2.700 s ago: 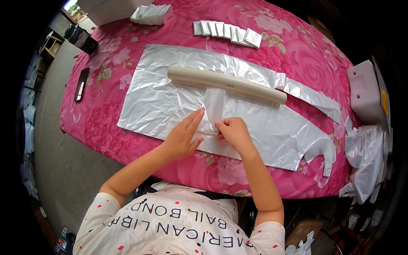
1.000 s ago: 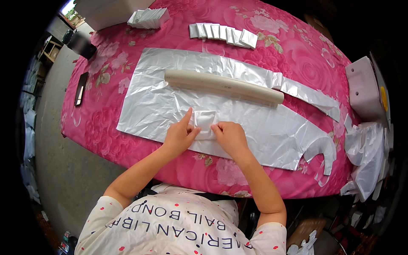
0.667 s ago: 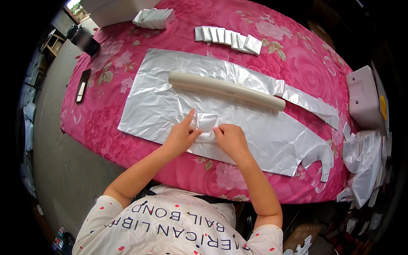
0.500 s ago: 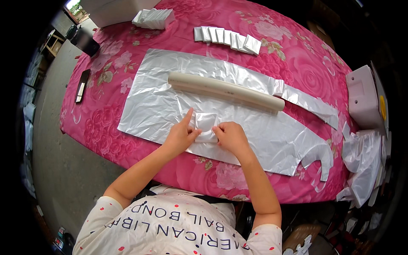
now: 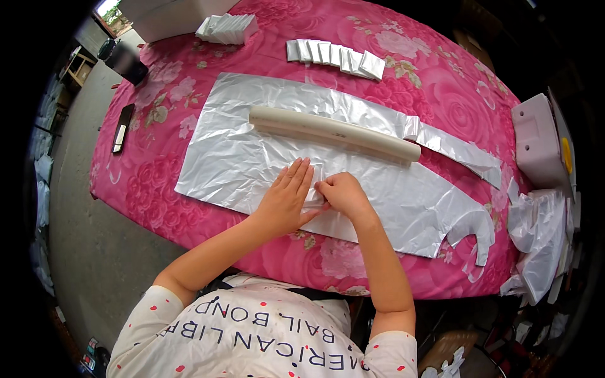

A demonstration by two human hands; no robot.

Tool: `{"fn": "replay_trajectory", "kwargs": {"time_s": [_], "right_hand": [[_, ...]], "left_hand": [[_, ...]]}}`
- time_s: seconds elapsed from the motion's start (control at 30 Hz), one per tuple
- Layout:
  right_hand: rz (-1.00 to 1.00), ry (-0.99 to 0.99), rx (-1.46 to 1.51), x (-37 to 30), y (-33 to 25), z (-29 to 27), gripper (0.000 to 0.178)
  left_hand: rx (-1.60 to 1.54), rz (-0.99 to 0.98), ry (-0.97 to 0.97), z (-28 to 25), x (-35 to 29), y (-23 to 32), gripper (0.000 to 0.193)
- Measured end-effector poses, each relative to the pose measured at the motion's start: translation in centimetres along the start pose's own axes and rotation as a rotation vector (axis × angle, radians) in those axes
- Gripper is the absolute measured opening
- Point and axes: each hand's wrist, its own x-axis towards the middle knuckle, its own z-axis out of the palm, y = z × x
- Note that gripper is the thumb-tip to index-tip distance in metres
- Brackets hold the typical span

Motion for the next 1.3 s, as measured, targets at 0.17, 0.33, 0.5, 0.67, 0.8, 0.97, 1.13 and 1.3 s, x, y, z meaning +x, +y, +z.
{"fn": "replay_trajectory", "kwargs": {"time_s": [0.17,0.33,0.5,0.67,0.8,0.97,1.13,1.3], "right_hand": [[-0.032,0.057,-0.077,-0.6,-0.1,0.4,0.029],[-0.042,0.144,-0.177,-1.3,-0.2,0.6,0.027],[-0.140,0.408,-0.404,-3.6,0.8,1.7,0.028],[-0.100,0.415,-0.502,-4.6,1.5,1.3,0.029],[-0.687,0.589,-0.607,-3.6,0.6,2.3,0.038],[-0.859,0.386,-0.870,1.3,1.3,4.8,0.085],[-0.790,0.201,-0.784,0.0,1.3,10.4,0.099],[-0.911,-0.058,-0.685,-4.1,1.2,17.4,0.097]], "left_hand": [[-0.012,-0.066,-0.067,1.4,-0.6,0.2,0.103],[-0.062,-0.066,-0.048,2.1,-0.5,0.4,0.110],[-0.030,-0.047,-0.041,2.1,-0.7,0.2,0.113],[-0.083,-0.043,-0.007,1.2,-1.1,0.0,0.107],[-0.470,-0.036,0.173,-0.1,-3.7,-1.4,0.092],[-1.068,-0.265,-0.259,-4.5,-11.5,0.2,0.039],[-1.557,-0.892,-0.534,-3.5,-21.0,-0.3,0.033],[-2.103,-1.318,-0.094,-1.5,-24.9,-1.2,0.041]]}}
